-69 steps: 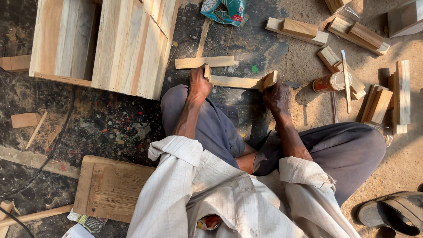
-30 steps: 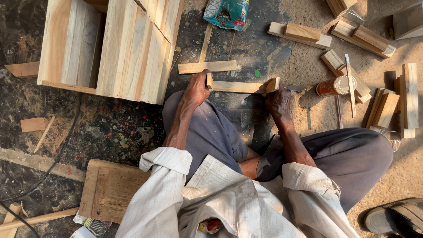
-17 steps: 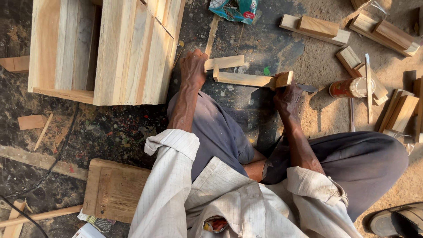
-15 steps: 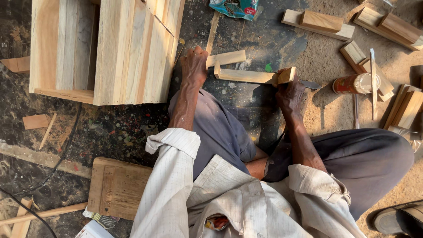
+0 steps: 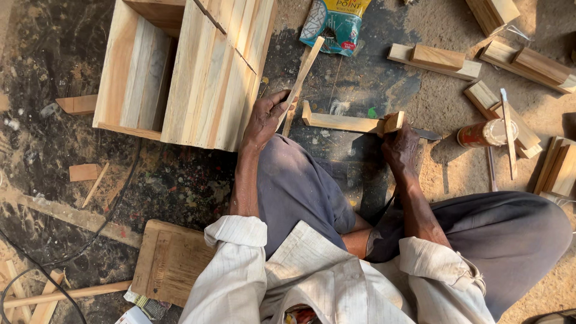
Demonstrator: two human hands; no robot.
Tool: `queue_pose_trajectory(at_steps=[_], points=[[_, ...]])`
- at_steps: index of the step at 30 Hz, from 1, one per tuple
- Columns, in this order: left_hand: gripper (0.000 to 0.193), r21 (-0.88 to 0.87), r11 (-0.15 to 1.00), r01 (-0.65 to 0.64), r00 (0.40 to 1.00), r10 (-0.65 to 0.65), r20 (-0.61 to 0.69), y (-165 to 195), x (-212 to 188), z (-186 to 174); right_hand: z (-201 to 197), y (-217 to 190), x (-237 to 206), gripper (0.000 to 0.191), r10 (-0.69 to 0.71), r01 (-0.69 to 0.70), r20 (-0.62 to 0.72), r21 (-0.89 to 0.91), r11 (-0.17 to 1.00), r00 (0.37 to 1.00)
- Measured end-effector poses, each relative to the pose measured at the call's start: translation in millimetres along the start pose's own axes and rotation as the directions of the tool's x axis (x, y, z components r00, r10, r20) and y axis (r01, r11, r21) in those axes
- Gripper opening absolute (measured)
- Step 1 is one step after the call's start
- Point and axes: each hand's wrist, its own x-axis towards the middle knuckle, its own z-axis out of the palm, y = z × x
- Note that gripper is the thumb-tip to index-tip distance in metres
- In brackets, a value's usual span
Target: The person assembles a small wooden box by hammering nails into wooden pieces. They apply glue to the joints, position the pieces, and secure them with a hammer.
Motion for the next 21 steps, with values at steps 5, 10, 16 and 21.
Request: queue_pose_trajectory(at_steps=[5, 10, 16, 21], points=[[0.037, 0.259, 0.955, -0.146, 0.989, 0.143, 0.029, 44.4, -7.8, 22.4, -7.2, -3.8, -3.0, 0.058, 0.042, -0.041, -0.006, 0.154, 0.987, 0.999], [0.043, 0.674, 0.594, -0.439, 0.880, 0.434, 0.192, 60.5, -18.3, 67.5, -29.1, -15.0, -14.0, 0.082, -0.023, 0.047, -0.098, 0.250, 0.967, 0.995], [0.041, 0.752, 0.414, -0.513, 0.830, 0.463, 0.311, 55.7, -16.1, 85.1, -48.0, -36.0, -15.1, 0.081, -0.039, 0.070, -0.134, 0.233, 0.970, 0.990], [0.041, 0.774, 0.380, -0.507, 0.822, 0.482, 0.302, 46.7, -9.8, 91.5, -50.6, -44.9, -8.5, 0.072, -0.205, 0.221, -0.139, 0.108, 0.969, 0.969]])
